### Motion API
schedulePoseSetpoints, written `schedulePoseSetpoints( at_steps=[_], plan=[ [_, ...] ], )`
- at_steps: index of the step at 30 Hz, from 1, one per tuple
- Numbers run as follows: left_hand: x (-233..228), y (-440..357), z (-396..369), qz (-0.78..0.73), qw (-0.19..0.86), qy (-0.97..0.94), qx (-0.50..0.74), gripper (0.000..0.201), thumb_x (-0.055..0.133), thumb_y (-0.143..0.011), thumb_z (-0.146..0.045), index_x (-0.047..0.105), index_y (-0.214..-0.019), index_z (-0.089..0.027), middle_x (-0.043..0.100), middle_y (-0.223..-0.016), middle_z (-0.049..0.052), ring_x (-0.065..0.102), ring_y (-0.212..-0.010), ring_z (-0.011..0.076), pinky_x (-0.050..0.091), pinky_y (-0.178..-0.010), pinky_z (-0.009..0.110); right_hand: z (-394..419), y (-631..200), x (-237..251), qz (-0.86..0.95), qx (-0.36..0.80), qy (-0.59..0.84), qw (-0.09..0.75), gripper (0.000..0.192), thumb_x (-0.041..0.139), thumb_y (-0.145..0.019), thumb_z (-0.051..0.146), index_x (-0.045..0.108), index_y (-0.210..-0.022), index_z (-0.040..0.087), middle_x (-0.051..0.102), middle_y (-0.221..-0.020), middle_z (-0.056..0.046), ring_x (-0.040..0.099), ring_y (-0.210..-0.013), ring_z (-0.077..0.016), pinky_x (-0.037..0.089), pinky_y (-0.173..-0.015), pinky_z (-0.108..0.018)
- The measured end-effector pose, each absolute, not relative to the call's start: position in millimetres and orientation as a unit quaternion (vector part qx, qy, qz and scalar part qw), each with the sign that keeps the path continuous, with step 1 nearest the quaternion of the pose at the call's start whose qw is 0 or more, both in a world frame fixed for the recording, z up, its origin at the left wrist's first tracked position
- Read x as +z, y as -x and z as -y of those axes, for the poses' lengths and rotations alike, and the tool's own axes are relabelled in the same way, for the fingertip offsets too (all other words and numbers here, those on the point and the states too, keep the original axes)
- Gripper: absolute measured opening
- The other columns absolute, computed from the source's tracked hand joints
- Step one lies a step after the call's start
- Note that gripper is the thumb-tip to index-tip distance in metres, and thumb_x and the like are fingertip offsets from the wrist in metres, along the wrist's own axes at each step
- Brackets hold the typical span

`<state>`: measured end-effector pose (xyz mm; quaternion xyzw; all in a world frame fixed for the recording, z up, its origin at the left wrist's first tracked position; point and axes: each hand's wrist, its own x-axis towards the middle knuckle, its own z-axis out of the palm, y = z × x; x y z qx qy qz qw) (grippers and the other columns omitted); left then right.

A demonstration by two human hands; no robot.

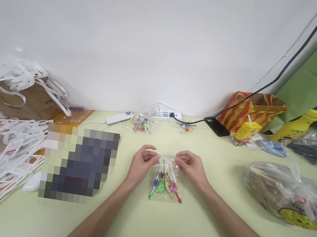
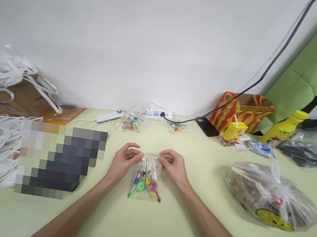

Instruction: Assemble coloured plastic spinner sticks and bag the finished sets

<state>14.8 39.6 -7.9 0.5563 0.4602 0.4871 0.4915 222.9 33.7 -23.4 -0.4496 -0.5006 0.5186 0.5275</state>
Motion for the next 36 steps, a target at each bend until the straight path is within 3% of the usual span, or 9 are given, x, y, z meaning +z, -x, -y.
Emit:
schedulePoseSetpoints(
  at_steps=[4, 8, 13, 19, 23, 26, 30, 32, 36],
  plan=[
    [-6.6, -14.1, -38.5, -0.460, 0.461, -0.594, 0.472, 0.038, 0.064, -0.088, -0.038, 0.053, -0.120, -0.022, 0.070, -0.110, 0.008, 0.070, -0.095, 0.0200, 0.055, -0.080, 0.031, -32.3, -224.1, -20.9, 0.497, 0.515, 0.460, 0.525, 0.037, 0.080, -0.070, 0.050, 0.068, -0.085, 0.019, 0.069, -0.069, -0.004, 0.065, -0.058, -0.0194, 0.050, -0.049, -0.030],
    [2.2, -21.3, -24.1, -0.450, 0.220, -0.757, 0.420, 0.037, 0.060, -0.091, -0.028, 0.056, -0.127, -0.025, 0.061, -0.131, 0.010, 0.055, -0.125, 0.0258, 0.045, -0.107, 0.045, -31.8, -225.8, -22.6, 0.482, 0.501, 0.481, 0.534, 0.036, 0.077, -0.073, 0.053, 0.064, -0.082, 0.021, 0.068, -0.076, -0.005, 0.066, -0.059, -0.0219, 0.046, -0.039, -0.028],
    [9.7, -43.6, -1.0, -0.329, 0.046, -0.910, 0.247, 0.043, 0.057, -0.093, -0.025, 0.055, -0.136, -0.030, 0.047, -0.149, 0.008, 0.037, -0.142, 0.0310, 0.030, -0.118, 0.055, -32.1, -229.3, -22.8, 0.466, 0.492, 0.483, 0.555, 0.036, 0.074, -0.076, 0.054, 0.059, -0.083, 0.023, 0.067, -0.083, -0.004, 0.065, -0.066, -0.0195, 0.055, -0.054, -0.033],
    [-8.7, -31.1, -17.2, -0.428, -0.012, -0.884, 0.187, 0.031, 0.053, -0.096, -0.023, 0.063, -0.124, -0.032, 0.036, -0.158, 0.004, 0.024, -0.149, 0.0367, 0.019, -0.116, 0.070, -34.3, -228.1, -22.0, 0.492, 0.523, 0.439, 0.540, 0.036, 0.069, -0.082, 0.055, 0.057, -0.091, 0.022, 0.065, -0.097, -0.006, 0.067, -0.089, -0.0218, 0.059, -0.079, -0.039],
    [-17.2, -1.6, -39.5, -0.503, -0.018, -0.841, 0.199, 0.029, 0.052, -0.097, -0.029, 0.065, -0.122, -0.031, 0.031, -0.161, 0.005, 0.017, -0.150, 0.0401, 0.020, -0.114, 0.072, -39.3, -234.0, -31.8, 0.603, 0.390, 0.507, 0.477, 0.027, 0.052, -0.094, 0.048, 0.055, -0.100, 0.022, 0.065, -0.103, -0.008, 0.067, -0.091, -0.0204, 0.058, -0.079, -0.037],
    [-17.1, 10.5, -48.4, -0.533, -0.042, -0.814, 0.226, 0.024, 0.055, -0.095, -0.029, 0.068, -0.115, -0.028, 0.027, -0.162, 0.006, 0.012, -0.151, 0.0407, 0.022, -0.115, 0.069, -49.9, -250.0, -39.6, 0.637, 0.293, 0.559, 0.443, 0.026, 0.051, -0.092, 0.043, 0.055, -0.108, 0.022, 0.065, -0.111, -0.009, 0.064, -0.097, -0.0226, 0.055, -0.086, -0.040],
    [-17.9, 13.1, -53.2, -0.552, -0.056, -0.801, 0.226, 0.026, 0.053, -0.095, -0.030, 0.067, -0.116, -0.024, 0.034, -0.158, 0.010, 0.021, -0.149, 0.0398, 0.026, -0.115, 0.065, -78.8, -276.1, -44.7, 0.655, 0.181, 0.628, 0.380, 0.038, 0.051, -0.088, 0.039, 0.057, -0.121, 0.021, 0.057, -0.129, -0.015, 0.045, -0.128, -0.0337, 0.037, -0.108, -0.053],
    [-20.1, 14.4, -56.5, -0.572, -0.051, -0.789, 0.219, 0.029, 0.051, -0.096, -0.030, 0.066, -0.119, -0.022, 0.036, -0.157, 0.013, 0.024, -0.147, 0.0413, 0.027, -0.114, 0.065, -96.0, -283.7, -45.7, 0.665, 0.135, 0.654, 0.335, 0.043, 0.051, -0.088, 0.040, 0.058, -0.126, 0.020, 0.044, -0.146, -0.016, 0.029, -0.139, -0.0387, 0.028, -0.113, -0.057],
    [-24.8, 22.3, -65.7, -0.617, -0.042, -0.752, 0.227, 0.033, 0.049, -0.094, -0.026, 0.064, -0.123, -0.020, 0.032, -0.159, 0.015, 0.022, -0.147, 0.0445, 0.031, -0.110, 0.067, -123.8, -285.2, -46.8, 0.689, 0.075, 0.677, 0.246, 0.048, 0.041, -0.094, 0.045, 0.056, -0.136, 0.026, 0.019, -0.165, -0.006, 0.003, -0.149, -0.0434, 0.014, -0.114, -0.065]
  ],
)
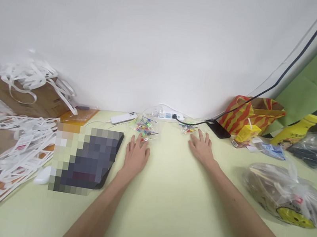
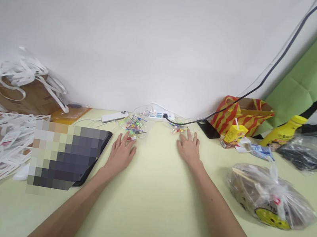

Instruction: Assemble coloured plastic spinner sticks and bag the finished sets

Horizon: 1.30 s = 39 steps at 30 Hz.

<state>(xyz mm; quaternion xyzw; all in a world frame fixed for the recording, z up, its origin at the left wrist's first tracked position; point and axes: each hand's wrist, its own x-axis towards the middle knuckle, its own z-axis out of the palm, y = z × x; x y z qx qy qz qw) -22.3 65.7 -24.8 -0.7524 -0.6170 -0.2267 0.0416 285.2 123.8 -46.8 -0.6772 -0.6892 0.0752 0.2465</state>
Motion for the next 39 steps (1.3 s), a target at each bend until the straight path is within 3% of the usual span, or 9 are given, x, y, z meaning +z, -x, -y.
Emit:
schedulePoseSetpoints(
  at_steps=[6, 11, 15, 20, 23, 28, 31, 35, 39],
  plan=[
    [-23.2, 28.0, -63.1, 0.601, 0.011, 0.755, -0.261, 0.028, 0.053, -0.091, -0.020, 0.067, -0.115, -0.021, 0.032, -0.158, 0.014, 0.021, -0.148, 0.0444, 0.033, -0.110, 0.067, -135.3, -278.0, -43.1, 0.716, 0.033, 0.677, 0.169, 0.058, 0.024, -0.100, 0.044, 0.043, -0.148, 0.019, 0.022, -0.164, -0.009, 0.000, -0.151, -0.0388, 0.012, -0.115, -0.065],
    [-14.9, 16.4, -44.6, 0.541, 0.003, 0.776, -0.323, 0.019, 0.051, -0.091, -0.014, 0.067, -0.100, -0.020, 0.038, -0.150, 0.012, 0.025, -0.147, 0.0348, 0.031, -0.117, 0.057, -110.3, -272.9, -39.4, 0.741, 0.017, 0.657, 0.139, 0.060, 0.025, -0.100, 0.047, 0.040, -0.149, 0.014, 0.031, -0.161, -0.012, 0.007, -0.152, -0.0354, 0.018, -0.117, -0.060],
    [-9.0, -0.4, -31.6, 0.513, -0.050, 0.788, -0.339, 0.027, 0.048, -0.097, -0.022, 0.058, -0.123, -0.023, 0.042, -0.145, 0.011, 0.037, -0.141, 0.0291, 0.036, -0.116, 0.052, -61.3, -275.5, -41.6, 0.778, 0.018, 0.616, 0.123, 0.058, 0.033, -0.099, 0.050, 0.043, -0.148, 0.020, 0.033, -0.161, -0.008, 0.018, -0.151, -0.0329, 0.026, -0.117, -0.054],
    [-2.7, -18.9, -16.3, 0.483, -0.116, 0.820, -0.284, 0.044, 0.054, -0.097, -0.035, 0.046, -0.139, -0.028, 0.040, -0.149, 0.009, 0.036, -0.141, 0.0276, 0.035, -0.117, 0.048, 6.3, -290.4, -39.6, 0.862, 0.012, 0.458, 0.217, 0.031, 0.044, -0.098, 0.029, 0.068, -0.119, 0.027, 0.052, -0.148, -0.003, 0.036, -0.143, -0.0312, 0.040, -0.109, -0.051],
    [-1.6, -25.5, -8.6, 0.445, -0.155, 0.847, -0.246, 0.066, 0.064, -0.089, -0.048, 0.037, -0.147, -0.032, 0.030, -0.157, 0.008, 0.030, -0.146, 0.0288, 0.033, -0.119, 0.047, 27.2, -297.4, -33.5, 0.828, 0.022, 0.449, 0.334, 0.024, 0.051, -0.095, 0.023, 0.069, -0.110, 0.027, 0.069, -0.124, -0.005, 0.056, -0.119, -0.0284, 0.049, -0.098, -0.048],
    [-6.7, -26.9, -9.0, 0.474, -0.197, 0.838, -0.185, 0.097, 0.072, -0.079, -0.057, 0.020, -0.156, -0.031, 0.011, -0.166, 0.010, 0.016, -0.152, 0.0344, 0.027, -0.120, 0.052, 22.8, -306.9, -26.4, 0.712, 0.067, 0.539, 0.445, 0.017, 0.054, -0.094, 0.026, 0.070, -0.095, 0.026, 0.074, -0.094, -0.005, 0.060, -0.096, -0.0267, 0.051, -0.084, -0.044],
    [-6.8, -23.2, -14.5, 0.500, -0.202, 0.824, -0.172, 0.101, 0.075, -0.077, -0.053, 0.018, -0.157, -0.027, 0.020, -0.163, 0.012, 0.019, -0.151, 0.0347, 0.026, -0.121, 0.053, 3.1, -311.1, -28.5, 0.672, 0.102, 0.580, 0.448, 0.018, 0.054, -0.092, 0.029, 0.071, -0.090, 0.026, 0.074, -0.093, -0.004, 0.060, -0.095, -0.0262, 0.051, -0.082, -0.042],
    [1.5, -17.4, -18.5, 0.481, -0.197, 0.832, -0.194, 0.085, 0.073, -0.078, -0.044, 0.033, -0.151, -0.025, 0.043, -0.149, 0.010, 0.038, -0.140, 0.0308, 0.034, -0.117, 0.047, -37.0, -307.9, -31.2, 0.686, 0.103, 0.591, 0.412, 0.022, 0.050, -0.091, 0.026, 0.072, -0.088, 0.023, 0.075, -0.093, -0.006, 0.059, -0.096, -0.0266, 0.051, -0.081, -0.040],
    [15.8, -10.8, -16.8, 0.462, -0.199, 0.840, -0.204, 0.072, 0.071, -0.081, -0.035, 0.040, -0.146, -0.027, 0.048, -0.140, 0.009, 0.048, -0.131, 0.0277, 0.043, -0.109, 0.041, -72.8, -301.5, -29.5, 0.711, 0.101, 0.571, 0.398, 0.020, 0.052, -0.086, 0.020, 0.071, -0.083, 0.022, 0.075, -0.092, -0.006, 0.058, -0.097, -0.0267, 0.048, -0.087, -0.040]
  ],
)
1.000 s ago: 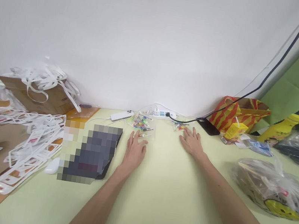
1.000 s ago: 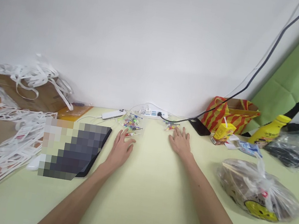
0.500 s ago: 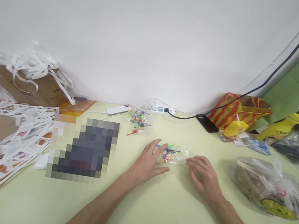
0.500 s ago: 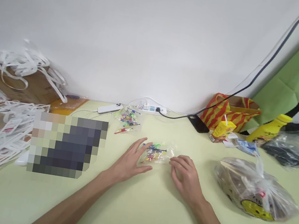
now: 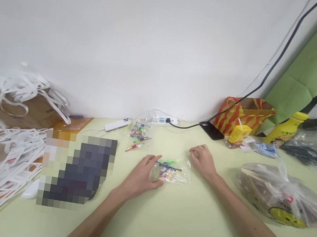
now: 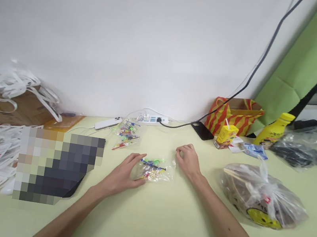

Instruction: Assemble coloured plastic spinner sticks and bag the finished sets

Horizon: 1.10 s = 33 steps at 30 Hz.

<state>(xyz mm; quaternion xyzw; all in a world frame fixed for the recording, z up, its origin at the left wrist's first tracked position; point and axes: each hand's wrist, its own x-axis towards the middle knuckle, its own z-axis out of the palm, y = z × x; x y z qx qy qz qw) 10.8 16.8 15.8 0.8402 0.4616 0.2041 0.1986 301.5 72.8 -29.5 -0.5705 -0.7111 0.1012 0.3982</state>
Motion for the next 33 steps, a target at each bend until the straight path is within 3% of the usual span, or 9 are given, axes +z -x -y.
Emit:
schedulePoseSetpoints(
  at_steps=[6, 12, 17, 23, 29, 33],
  plan=[
    [50.1, 2.5, -14.5, -0.444, 0.204, -0.865, 0.116, 0.060, 0.065, -0.083, -0.026, 0.046, -0.140, -0.030, 0.047, -0.132, 0.007, 0.063, -0.100, 0.0202, 0.053, -0.091, 0.035, -81.6, -305.2, -34.3, 0.714, 0.123, 0.559, 0.402, 0.020, 0.051, -0.086, 0.019, 0.071, -0.084, 0.022, 0.075, -0.092, -0.005, 0.058, -0.097, -0.0257, 0.047, -0.085, -0.038],
    [105.7, -1.5, -12.5, -0.428, 0.139, -0.893, 0.021, 0.050, 0.057, -0.088, -0.025, 0.046, -0.136, -0.029, 0.047, -0.130, 0.007, 0.062, -0.079, 0.0152, 0.054, -0.075, 0.032, -78.5, -306.2, -35.6, 0.708, 0.140, 0.561, 0.405, 0.021, 0.051, -0.086, 0.018, 0.071, -0.084, 0.022, 0.075, -0.092, -0.004, 0.058, -0.096, -0.0245, 0.047, -0.082, -0.035],
    [150.1, -18.0, -5.4, -0.387, 0.057, -0.920, -0.019, 0.045, 0.053, -0.088, -0.018, 0.047, -0.132, -0.027, 0.046, -0.130, 0.008, 0.062, -0.090, 0.0180, 0.051, -0.079, 0.031, -78.5, -303.7, -32.0, 0.713, 0.142, 0.557, 0.402, 0.021, 0.051, -0.086, 0.016, 0.070, -0.082, 0.022, 0.075, -0.090, -0.005, 0.057, -0.096, -0.0243, 0.046, -0.085, -0.036],
    [181.7, -26.2, -5.0, -0.397, -0.019, -0.915, -0.066, 0.050, 0.052, -0.086, -0.018, 0.047, -0.134, -0.029, 0.046, -0.133, 0.006, 0.062, -0.081, 0.0165, 0.051, -0.073, 0.031, -78.0, -303.6, -32.2, 0.719, 0.142, 0.550, 0.401, 0.021, 0.051, -0.086, 0.015, 0.070, -0.081, 0.022, 0.074, -0.087, -0.005, 0.057, -0.094, -0.0241, 0.045, -0.084, -0.036],
    [185.3, 4.2, -13.9, -0.418, -0.028, -0.907, -0.040, 0.051, 0.058, -0.083, -0.033, 0.051, -0.134, -0.036, 0.048, -0.134, 0.004, 0.066, -0.089, 0.0207, 0.054, -0.079, 0.033, -77.4, -304.5, -33.7, 0.727, 0.138, 0.542, 0.397, 0.026, 0.047, -0.093, 0.022, 0.071, -0.083, 0.022, 0.074, -0.088, -0.007, 0.057, -0.091, -0.0246, 0.046, -0.081, -0.038],
    [187.2, 37.3, -7.3, -0.482, -0.030, -0.876, -0.004, 0.051, 0.058, -0.084, -0.042, 0.053, -0.134, -0.036, 0.052, -0.131, 0.006, 0.066, -0.091, 0.0231, 0.055, -0.084, 0.036, -76.0, -304.7, -33.7, 0.746, 0.136, 0.523, 0.388, 0.030, 0.044, -0.099, 0.033, 0.072, -0.097, 0.021, 0.072, -0.100, -0.008, 0.058, -0.098, -0.0243, 0.044, -0.089, -0.039]
  ],
)
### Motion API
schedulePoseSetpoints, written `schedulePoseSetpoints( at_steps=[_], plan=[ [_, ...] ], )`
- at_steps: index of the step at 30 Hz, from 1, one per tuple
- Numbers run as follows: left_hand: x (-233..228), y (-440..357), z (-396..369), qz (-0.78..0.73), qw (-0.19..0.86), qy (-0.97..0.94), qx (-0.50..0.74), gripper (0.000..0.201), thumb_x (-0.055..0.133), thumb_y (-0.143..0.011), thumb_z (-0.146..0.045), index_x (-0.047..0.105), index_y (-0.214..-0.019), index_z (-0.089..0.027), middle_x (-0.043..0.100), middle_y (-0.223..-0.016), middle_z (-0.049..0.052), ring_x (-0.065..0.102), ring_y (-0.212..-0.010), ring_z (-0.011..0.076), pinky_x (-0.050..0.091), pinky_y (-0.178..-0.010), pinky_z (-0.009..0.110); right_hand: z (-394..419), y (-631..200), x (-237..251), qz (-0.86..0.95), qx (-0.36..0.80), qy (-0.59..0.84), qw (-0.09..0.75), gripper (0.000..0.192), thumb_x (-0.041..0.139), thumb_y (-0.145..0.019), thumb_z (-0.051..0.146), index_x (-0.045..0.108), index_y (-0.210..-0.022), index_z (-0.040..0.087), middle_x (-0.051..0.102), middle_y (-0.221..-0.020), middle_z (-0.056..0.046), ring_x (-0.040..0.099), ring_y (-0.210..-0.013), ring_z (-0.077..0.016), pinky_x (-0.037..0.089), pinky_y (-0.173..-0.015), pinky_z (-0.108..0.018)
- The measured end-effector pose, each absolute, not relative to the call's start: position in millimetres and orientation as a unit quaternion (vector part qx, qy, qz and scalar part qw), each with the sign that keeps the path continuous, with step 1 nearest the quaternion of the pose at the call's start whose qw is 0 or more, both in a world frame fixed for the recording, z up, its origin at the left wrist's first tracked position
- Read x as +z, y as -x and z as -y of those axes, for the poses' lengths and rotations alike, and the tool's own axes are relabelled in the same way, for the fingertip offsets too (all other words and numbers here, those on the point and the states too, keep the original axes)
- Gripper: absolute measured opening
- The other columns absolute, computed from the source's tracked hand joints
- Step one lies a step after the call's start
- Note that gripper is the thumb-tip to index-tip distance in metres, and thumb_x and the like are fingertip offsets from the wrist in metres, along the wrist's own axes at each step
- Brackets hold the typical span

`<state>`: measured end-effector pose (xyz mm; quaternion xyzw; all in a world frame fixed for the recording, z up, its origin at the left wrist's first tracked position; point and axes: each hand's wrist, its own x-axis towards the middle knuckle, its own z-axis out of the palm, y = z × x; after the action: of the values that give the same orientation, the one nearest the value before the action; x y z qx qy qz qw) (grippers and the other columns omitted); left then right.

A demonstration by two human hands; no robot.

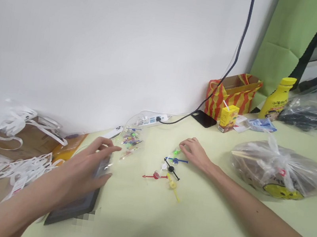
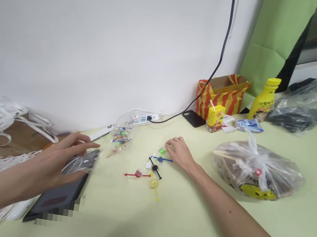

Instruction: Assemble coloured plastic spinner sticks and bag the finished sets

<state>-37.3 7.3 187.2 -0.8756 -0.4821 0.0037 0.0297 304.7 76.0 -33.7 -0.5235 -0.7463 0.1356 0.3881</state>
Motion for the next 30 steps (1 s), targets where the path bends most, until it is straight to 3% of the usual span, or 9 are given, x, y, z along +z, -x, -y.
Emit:
schedulePoseSetpoints(
  at_steps=[5, 13, 16, 19, 21, 25, 27, 30],
  plan=[
    [174.1, 78.0, -0.4, 0.543, 0.034, 0.836, -0.064, 0.052, 0.060, -0.080, -0.053, 0.058, -0.128, -0.034, 0.055, -0.125, 0.007, 0.067, -0.092, 0.0256, 0.057, -0.078, 0.039, -71.2, -303.4, -30.6, 0.784, 0.138, 0.486, 0.360, 0.034, 0.044, -0.101, 0.045, 0.069, -0.115, 0.025, 0.070, -0.114, -0.008, 0.055, -0.111, -0.0239, 0.041, -0.097, -0.042],
    [92.0, 84.7, 3.3, 0.605, -0.048, 0.789, -0.098, 0.053, 0.054, -0.088, -0.053, 0.055, -0.132, -0.024, 0.051, -0.127, 0.010, 0.066, -0.096, 0.0236, 0.057, -0.088, 0.042, -61.5, -301.4, -27.6, 0.823, 0.120, 0.461, 0.308, 0.032, 0.047, -0.099, 0.044, 0.068, -0.115, 0.025, 0.069, -0.113, -0.008, 0.055, -0.110, -0.0254, 0.041, -0.095, -0.043],
    [69.7, 86.1, 5.8, 0.599, -0.071, 0.796, -0.060, 0.054, 0.054, -0.090, -0.049, 0.048, -0.139, -0.028, 0.044, -0.141, 0.011, 0.059, -0.118, 0.0290, 0.054, -0.095, 0.044, -51.9, -298.4, -20.5, 0.811, 0.082, 0.471, 0.337, 0.031, 0.049, -0.099, 0.041, 0.065, -0.120, 0.025, 0.067, -0.119, -0.009, 0.053, -0.113, -0.0271, 0.040, -0.096, -0.045],
    [63.1, 81.3, 11.5, 0.589, -0.060, 0.804, -0.061, 0.072, 0.064, -0.085, -0.050, 0.035, -0.150, -0.033, 0.027, -0.157, 0.012, 0.036, -0.142, 0.0374, 0.049, -0.102, 0.049, -33.9, -284.0, -8.2, 0.827, 0.039, 0.440, 0.347, 0.025, 0.050, -0.098, 0.037, 0.066, -0.114, 0.025, 0.066, -0.118, -0.009, 0.052, -0.113, -0.0277, 0.037, -0.098, -0.047],
    [63.4, 69.7, 12.7, 0.572, -0.073, 0.814, -0.073, 0.078, 0.064, -0.085, -0.054, 0.029, -0.152, -0.037, 0.019, -0.163, 0.009, 0.029, -0.147, 0.0368, 0.045, -0.107, 0.050, -19.1, -266.6, -0.5, 0.858, 0.034, 0.399, 0.321, 0.022, 0.051, -0.098, 0.036, 0.067, -0.109, 0.025, 0.067, -0.111, -0.009, 0.053, -0.108, -0.0266, 0.036, -0.097, -0.046],
    [52.7, 41.3, -4.0, 0.505, -0.099, 0.854, -0.080, 0.051, 0.040, -0.101, -0.048, 0.035, -0.150, -0.032, 0.028, -0.162, 0.005, 0.029, -0.149, 0.0262, 0.030, -0.120, 0.048, 7.6, -228.9, 5.4, 0.905, 0.018, 0.354, 0.236, 0.025, 0.052, -0.098, 0.035, 0.062, -0.118, 0.024, 0.066, -0.110, -0.011, 0.053, -0.105, -0.0278, 0.035, -0.095, -0.048],
    [38.1, 34.6, -17.0, 0.485, -0.077, 0.868, -0.072, 0.049, 0.035, -0.103, -0.045, 0.040, -0.148, -0.026, 0.034, -0.160, 0.008, 0.028, -0.149, 0.0264, 0.025, -0.122, 0.050, 16.5, -217.9, 3.0, 0.913, 0.006, 0.353, 0.207, 0.029, 0.053, -0.098, 0.032, 0.057, -0.126, 0.025, 0.064, -0.118, -0.012, 0.052, -0.109, -0.0292, 0.034, -0.096, -0.050],
    [13.9, 33.7, -27.9, 0.475, -0.064, 0.876, -0.050, 0.052, 0.034, -0.103, -0.047, 0.039, -0.150, -0.024, 0.035, -0.159, 0.010, 0.026, -0.150, 0.0290, 0.021, -0.122, 0.055, 20.8, -217.9, -3.6, 0.915, -0.009, 0.359, 0.184, 0.024, 0.049, -0.099, 0.027, 0.059, -0.120, 0.025, 0.062, -0.127, -0.012, 0.051, -0.116, -0.0303, 0.034, -0.099, -0.052]
  ],
)
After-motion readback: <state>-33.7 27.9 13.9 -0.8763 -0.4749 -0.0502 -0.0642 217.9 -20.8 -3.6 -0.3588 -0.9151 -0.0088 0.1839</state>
